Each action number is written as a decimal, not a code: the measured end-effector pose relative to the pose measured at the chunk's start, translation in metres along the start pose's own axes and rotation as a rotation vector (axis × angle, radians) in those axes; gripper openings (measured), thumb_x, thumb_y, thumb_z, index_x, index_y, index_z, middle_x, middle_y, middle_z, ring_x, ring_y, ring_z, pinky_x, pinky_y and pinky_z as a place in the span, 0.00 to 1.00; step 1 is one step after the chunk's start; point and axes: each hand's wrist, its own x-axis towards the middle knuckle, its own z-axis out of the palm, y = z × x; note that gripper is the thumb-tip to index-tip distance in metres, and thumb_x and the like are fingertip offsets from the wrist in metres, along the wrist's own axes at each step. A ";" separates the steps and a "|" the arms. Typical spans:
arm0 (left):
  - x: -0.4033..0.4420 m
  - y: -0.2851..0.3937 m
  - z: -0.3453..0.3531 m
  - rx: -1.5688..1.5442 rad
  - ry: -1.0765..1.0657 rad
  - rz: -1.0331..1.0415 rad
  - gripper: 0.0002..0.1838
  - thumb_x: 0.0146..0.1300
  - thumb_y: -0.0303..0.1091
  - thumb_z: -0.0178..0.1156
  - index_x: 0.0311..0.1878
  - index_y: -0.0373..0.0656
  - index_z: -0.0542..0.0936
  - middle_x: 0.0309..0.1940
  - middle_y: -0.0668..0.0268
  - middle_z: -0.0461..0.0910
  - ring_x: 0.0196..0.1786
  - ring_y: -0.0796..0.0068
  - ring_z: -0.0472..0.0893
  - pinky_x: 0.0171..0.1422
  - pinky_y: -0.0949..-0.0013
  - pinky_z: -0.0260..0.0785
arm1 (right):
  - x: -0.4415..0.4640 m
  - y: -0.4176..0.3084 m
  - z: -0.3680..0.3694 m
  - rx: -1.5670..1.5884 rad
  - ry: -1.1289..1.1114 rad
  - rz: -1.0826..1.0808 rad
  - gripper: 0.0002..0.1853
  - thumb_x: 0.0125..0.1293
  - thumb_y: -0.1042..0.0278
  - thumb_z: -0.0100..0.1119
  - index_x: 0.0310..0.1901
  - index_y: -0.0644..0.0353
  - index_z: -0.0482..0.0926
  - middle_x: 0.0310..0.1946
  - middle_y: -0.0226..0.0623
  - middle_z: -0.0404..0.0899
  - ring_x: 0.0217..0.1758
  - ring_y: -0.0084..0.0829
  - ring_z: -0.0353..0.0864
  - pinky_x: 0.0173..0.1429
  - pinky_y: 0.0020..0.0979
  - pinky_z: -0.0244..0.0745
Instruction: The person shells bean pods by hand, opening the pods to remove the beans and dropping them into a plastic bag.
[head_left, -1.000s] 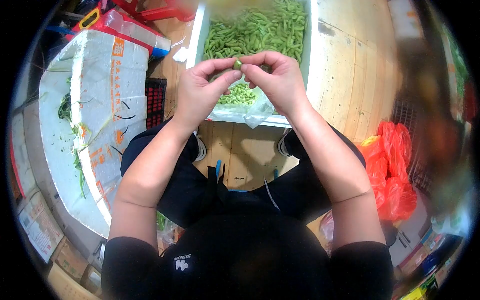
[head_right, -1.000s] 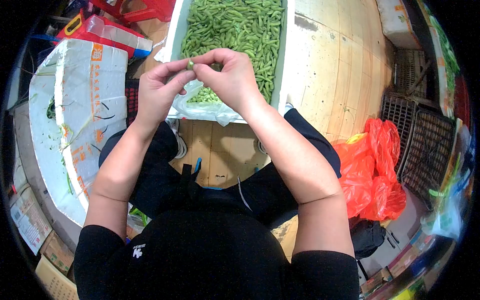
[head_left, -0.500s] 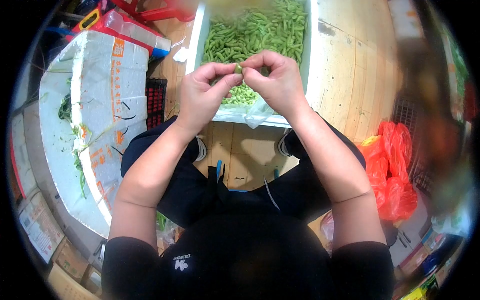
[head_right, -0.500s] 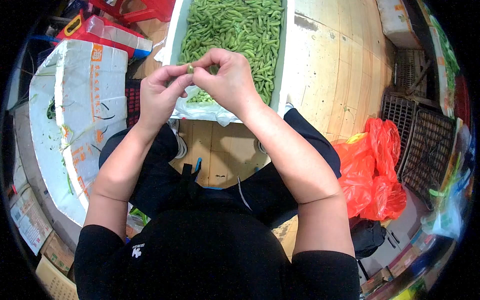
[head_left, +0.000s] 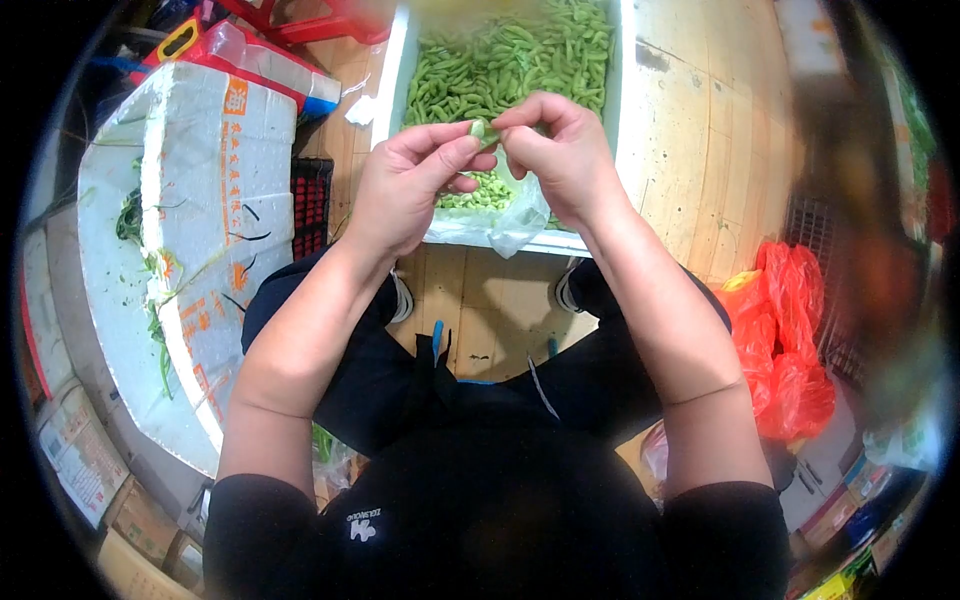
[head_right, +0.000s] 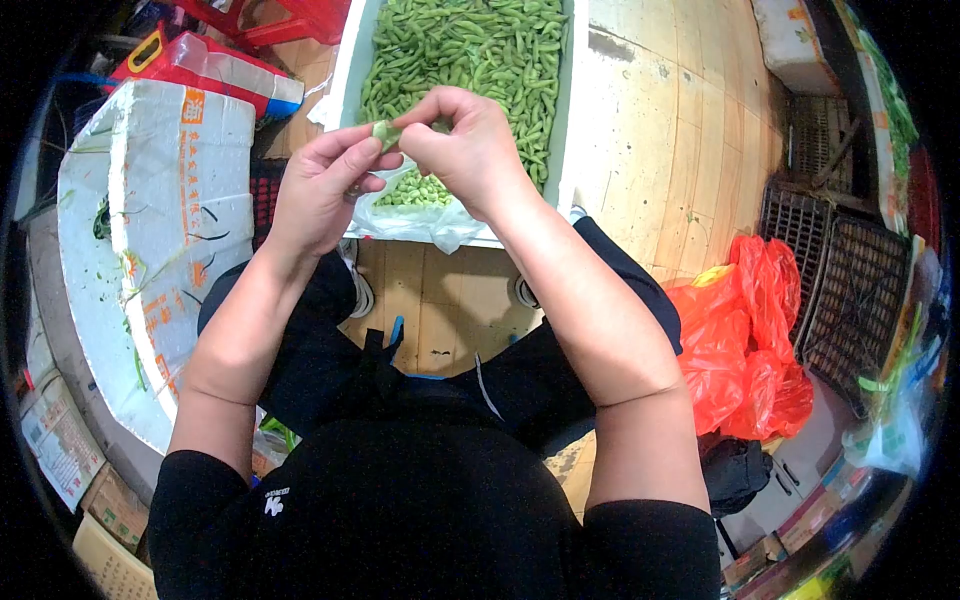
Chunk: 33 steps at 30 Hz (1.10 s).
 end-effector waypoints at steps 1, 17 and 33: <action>0.000 0.001 0.000 -0.017 0.002 -0.017 0.13 0.63 0.30 0.55 0.50 0.36 0.75 0.37 0.61 0.80 0.38 0.78 0.80 0.39 0.80 0.72 | 0.000 0.001 0.000 0.005 -0.001 0.007 0.05 0.50 0.75 0.56 0.30 0.65 0.78 0.21 0.30 0.75 0.22 0.16 0.72 0.27 0.19 0.67; 0.000 0.008 -0.005 -0.053 -0.030 -0.074 0.12 0.63 0.30 0.55 0.48 0.36 0.76 0.35 0.62 0.81 0.31 0.83 0.79 0.38 0.82 0.73 | 0.003 -0.008 -0.004 -0.006 -0.184 0.024 0.10 0.54 0.69 0.63 0.36 0.63 0.76 0.25 0.30 0.75 0.25 0.17 0.72 0.27 0.19 0.69; -0.002 0.004 -0.004 -0.035 0.024 -0.099 0.08 0.60 0.30 0.58 0.40 0.37 0.78 0.31 0.65 0.80 0.33 0.81 0.80 0.33 0.83 0.71 | -0.003 -0.008 0.004 -0.563 -0.091 -0.330 0.11 0.53 0.72 0.61 0.39 0.63 0.80 0.30 0.39 0.79 0.33 0.27 0.80 0.37 0.25 0.75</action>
